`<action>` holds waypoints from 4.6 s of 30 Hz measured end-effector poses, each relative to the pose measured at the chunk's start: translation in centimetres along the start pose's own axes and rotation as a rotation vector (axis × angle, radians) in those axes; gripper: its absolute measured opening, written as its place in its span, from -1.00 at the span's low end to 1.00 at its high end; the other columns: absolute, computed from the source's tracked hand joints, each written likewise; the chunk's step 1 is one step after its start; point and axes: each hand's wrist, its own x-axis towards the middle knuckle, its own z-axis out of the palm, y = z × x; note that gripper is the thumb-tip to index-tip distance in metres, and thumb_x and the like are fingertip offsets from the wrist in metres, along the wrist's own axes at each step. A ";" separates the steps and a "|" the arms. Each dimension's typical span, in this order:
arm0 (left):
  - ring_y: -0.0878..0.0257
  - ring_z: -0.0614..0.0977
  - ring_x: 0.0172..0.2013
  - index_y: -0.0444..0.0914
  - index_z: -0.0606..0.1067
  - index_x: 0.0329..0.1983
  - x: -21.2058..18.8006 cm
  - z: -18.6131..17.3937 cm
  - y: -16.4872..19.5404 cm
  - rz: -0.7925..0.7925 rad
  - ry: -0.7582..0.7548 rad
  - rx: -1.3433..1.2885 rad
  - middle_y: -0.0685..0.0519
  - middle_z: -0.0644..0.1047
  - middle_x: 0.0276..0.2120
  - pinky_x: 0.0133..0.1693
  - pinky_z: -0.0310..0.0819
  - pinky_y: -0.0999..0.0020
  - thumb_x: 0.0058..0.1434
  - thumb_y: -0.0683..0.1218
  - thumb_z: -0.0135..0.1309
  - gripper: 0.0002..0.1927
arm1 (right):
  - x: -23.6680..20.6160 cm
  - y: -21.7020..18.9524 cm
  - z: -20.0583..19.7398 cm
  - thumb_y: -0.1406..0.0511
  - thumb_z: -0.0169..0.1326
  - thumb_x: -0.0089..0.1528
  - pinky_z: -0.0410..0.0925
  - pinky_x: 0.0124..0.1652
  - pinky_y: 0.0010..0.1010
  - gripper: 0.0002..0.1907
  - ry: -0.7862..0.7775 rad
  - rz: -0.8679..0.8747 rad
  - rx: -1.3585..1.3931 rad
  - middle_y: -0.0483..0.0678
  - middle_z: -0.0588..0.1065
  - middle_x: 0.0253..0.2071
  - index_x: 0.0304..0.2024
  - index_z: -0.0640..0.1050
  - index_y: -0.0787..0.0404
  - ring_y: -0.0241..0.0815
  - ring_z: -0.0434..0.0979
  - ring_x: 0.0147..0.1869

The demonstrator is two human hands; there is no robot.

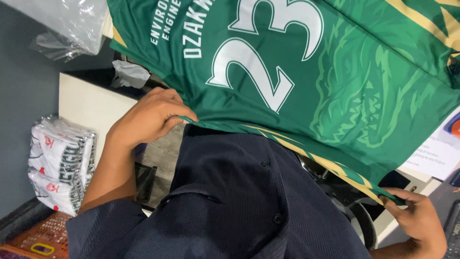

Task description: The person folds green jerseys on a white table, places each folded jersey into a clear plastic bag, and seals the bag. The person repeats this process for multiple jerseys, stacking the packaged items on the table.

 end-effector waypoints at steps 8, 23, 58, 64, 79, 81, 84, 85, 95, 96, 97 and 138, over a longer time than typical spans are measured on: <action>0.03 0.59 -0.09 -0.10 0.68 -0.12 0.7 -1.3 -0.7 -0.043 -0.065 -0.098 0.04 0.63 -0.18 0.00 0.41 0.12 0.05 -0.17 0.28 -0.71 | -0.5 3.4 0.4 0.54 0.18 0.24 0.40 -0.05 -0.40 -0.78 0.091 -0.126 0.252 0.09 0.62 -0.26 -0.05 0.64 0.46 -0.23 0.55 -0.16; -0.12 0.22 0.45 -0.27 0.51 -0.21 2.5 -1.3 -2.4 0.190 -0.107 -0.261 -0.09 0.39 0.36 0.32 0.16 -0.03 0.16 -0.24 0.19 -0.85 | -0.3 3.3 0.2 0.56 0.15 0.27 0.39 -0.03 -0.47 -0.78 0.147 -0.185 0.296 0.05 0.58 -0.23 -0.03 0.61 0.50 -0.28 0.53 -0.12; 0.03 0.40 0.34 -0.31 0.56 -0.29 6.2 0.9 -5.3 0.124 -0.316 -0.243 -0.02 0.59 0.13 0.43 -0.09 -0.08 0.04 -0.26 0.20 -0.85 | 0.2 2.2 0.6 0.49 0.19 0.34 0.30 -0.16 -0.42 -0.82 0.241 -0.085 0.218 0.06 0.57 -0.27 -0.01 0.63 0.44 -0.29 0.44 -0.23; 0.06 0.50 0.26 -0.23 0.66 -0.14 5.8 0.8 -5.0 0.112 -0.316 -0.222 0.00 0.67 -0.07 0.43 -0.03 -0.04 0.00 -0.27 0.20 -0.69 | -0.5 2.7 1.6 0.51 0.18 0.31 0.36 -0.14 -0.45 -0.82 0.254 -0.074 0.185 0.06 0.60 -0.27 -0.03 0.63 0.44 -0.28 0.51 -0.21; -0.03 0.52 0.25 -0.27 0.63 -0.15 7.0 -1.8 -5.0 0.269 -0.256 -0.335 -0.03 0.68 0.06 0.23 0.33 0.08 0.16 -0.14 0.25 -0.80 | -0.1 0.6 1.1 0.45 0.07 0.45 0.38 -0.03 -0.42 -0.88 0.329 -0.196 0.354 0.05 0.58 -0.20 0.00 0.56 0.41 -0.23 0.54 -0.15; 0.09 0.70 0.00 -0.19 0.62 -0.01 9.0 -3.2 -5.4 0.222 -0.234 -0.285 -0.01 0.67 -0.06 0.07 0.53 0.20 0.16 -0.12 0.19 -0.70 | 2.5 -1.2 -0.9 0.41 0.02 0.51 0.40 -0.02 -0.38 -0.88 0.333 -0.156 0.369 0.06 0.58 -0.19 0.00 0.53 0.39 -0.19 0.55 -0.14; 0.05 0.68 -0.08 -0.24 0.59 0.04 15.5 -4.5 -6.4 0.316 -0.050 -0.181 -0.07 0.65 -0.08 0.00 0.53 0.19 0.29 -0.12 0.22 -0.73 | 6.9 -4.5 -3.1 0.39 0.01 0.55 0.40 0.08 -0.33 -0.88 0.405 -0.201 0.324 0.07 0.56 -0.09 0.05 0.49 0.37 -0.15 0.55 -0.04; 0.08 0.69 -0.12 -0.21 0.57 0.08 17.7 -4.5 -6.6 0.249 -0.018 -0.216 -0.04 0.66 -0.11 -0.02 0.56 0.19 0.31 -0.12 0.23 -0.72 | 8.1 -5.5 -3.4 0.41 0.06 0.55 0.38 0.16 -0.32 -0.88 0.454 -0.244 0.297 0.07 0.55 0.01 0.10 0.49 0.37 -0.16 0.53 0.06; 0.01 0.58 0.01 -0.16 0.50 0.27 7.9 -4.0 -10.8 -0.034 0.410 0.158 0.03 0.64 -0.06 0.09 0.36 0.04 0.16 -0.06 0.40 -0.40 | 10.1 -7.9 0.4 0.52 0.14 0.43 0.37 -0.02 -0.48 -0.37 0.700 -0.259 0.489 -0.08 0.48 -0.04 0.49 0.22 0.27 -0.35 0.50 -0.05; -0.02 0.56 0.01 -0.19 0.51 0.23 5.8 -4.5 -11.5 -0.061 0.425 0.216 0.02 0.63 -0.07 0.09 0.31 0.06 0.07 -0.05 0.42 -0.37 | 9.9 -7.9 0.8 0.53 0.12 0.41 0.37 -0.02 -0.48 -0.35 0.728 -0.248 0.490 -0.07 0.51 -0.01 0.50 0.20 0.27 -0.35 0.53 -0.04; -0.04 0.54 0.01 -0.21 0.51 0.19 4.3 -5.0 -12.1 -0.088 0.444 0.273 0.01 0.62 -0.08 0.10 0.26 0.07 -0.01 -0.03 0.43 -0.34 | 9.9 -8.1 1.2 0.55 0.09 0.39 0.37 -0.03 -0.47 -0.37 0.788 -0.238 0.421 -0.06 0.49 -0.02 0.48 0.23 0.28 -0.32 0.50 -0.07; 0.04 0.48 0.06 -0.19 0.46 0.25 36.6 -3.0 -6.2 0.505 0.825 0.330 0.01 0.49 0.17 -0.03 0.32 0.14 0.09 -0.22 0.27 -0.40 | 18.1 -19.8 -7.5 0.39 0.17 0.16 0.12 0.34 -0.05 -0.32 1.129 -0.500 -0.605 0.04 0.35 0.37 0.36 0.36 0.21 0.10 0.27 0.43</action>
